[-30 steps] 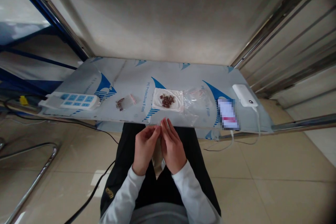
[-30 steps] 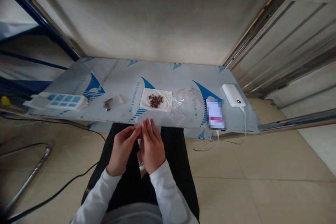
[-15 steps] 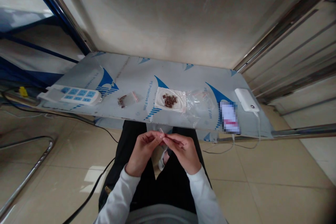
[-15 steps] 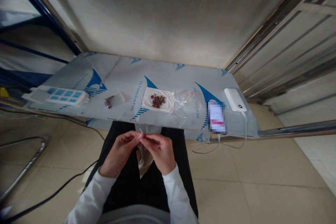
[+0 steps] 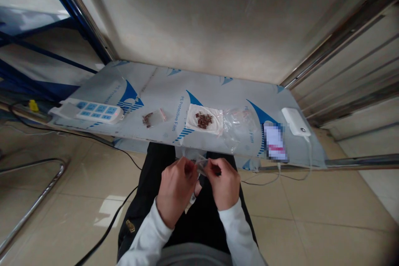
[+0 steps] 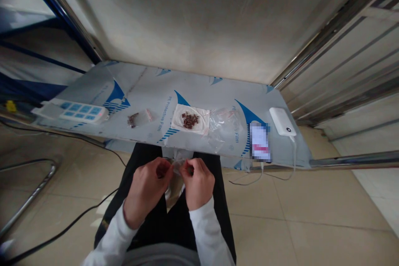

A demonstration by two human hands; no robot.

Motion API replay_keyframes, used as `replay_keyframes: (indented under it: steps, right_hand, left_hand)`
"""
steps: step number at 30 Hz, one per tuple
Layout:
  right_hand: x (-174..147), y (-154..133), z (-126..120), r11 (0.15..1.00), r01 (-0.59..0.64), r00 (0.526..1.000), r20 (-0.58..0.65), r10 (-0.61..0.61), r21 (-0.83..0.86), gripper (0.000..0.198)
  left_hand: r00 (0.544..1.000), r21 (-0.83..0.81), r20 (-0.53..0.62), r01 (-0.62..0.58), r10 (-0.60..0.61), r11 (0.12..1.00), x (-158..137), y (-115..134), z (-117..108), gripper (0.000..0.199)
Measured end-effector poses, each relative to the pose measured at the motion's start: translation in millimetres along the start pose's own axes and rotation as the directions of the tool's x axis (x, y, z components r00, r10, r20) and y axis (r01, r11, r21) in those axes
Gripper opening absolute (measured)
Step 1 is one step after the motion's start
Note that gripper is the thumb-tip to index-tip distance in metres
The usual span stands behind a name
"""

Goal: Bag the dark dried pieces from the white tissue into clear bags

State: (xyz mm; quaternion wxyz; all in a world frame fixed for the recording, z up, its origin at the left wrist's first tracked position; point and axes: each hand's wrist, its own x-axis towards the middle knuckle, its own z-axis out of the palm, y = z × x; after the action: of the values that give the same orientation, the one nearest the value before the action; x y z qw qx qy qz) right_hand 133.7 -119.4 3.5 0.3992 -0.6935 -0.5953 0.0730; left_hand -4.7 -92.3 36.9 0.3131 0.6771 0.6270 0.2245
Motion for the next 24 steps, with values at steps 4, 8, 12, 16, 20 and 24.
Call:
replay_keyframes:
  steps: [4, 8, 12, 16, 20, 24]
  right_hand:
    - [0.5, -0.7, -11.4, 0.944, 0.005, 0.985, 0.162, -0.062, 0.329, 0.02]
    - [5.1, -2.0, -16.8, 0.835, 0.01, 0.899, 0.36, -0.248, 0.55, 0.062]
    - [16.1, 2.5, -15.7, 0.815, -0.04, 0.888, 0.394, -0.235, 0.578, 0.084]
    - [27.4, 9.2, -15.2, 0.794, -0.03, 0.896, 0.368, -0.248, 0.608, 0.056]
    - [32.0, 12.4, -11.3, 0.795, -0.004, 0.924, 0.306, -0.228, 0.606, 0.045]
    - [53.8, 15.0, -7.3, 0.836, 0.027, 0.943, 0.263, -0.204, 0.548, 0.042]
  left_hand:
    - [1.0, -0.206, 0.025, 0.024, -0.019, 0.978, -0.1, 7.6, -7.0, 0.014]
    - [0.998, -0.497, 0.067, 0.025, 0.009, 0.867, -0.7, 12.0, -6.4, 0.012]
    - [0.996, -0.558, 0.083, 0.015, 0.038, 0.83, -0.7, 13.7, -6.6, 0.013]
    - [0.997, -0.414, 0.036, -0.049, 0.07, 0.909, 4.1, 18.8, -14.2, 0.01]
    - [0.979, -0.203, -0.12, -0.185, 0.163, 0.961, 10.5, 29.8, -19.6, 0.01]
    - [0.962, -0.092, -0.197, -0.211, 0.19, 0.973, 21.5, 29.3, -24.9, 0.015]
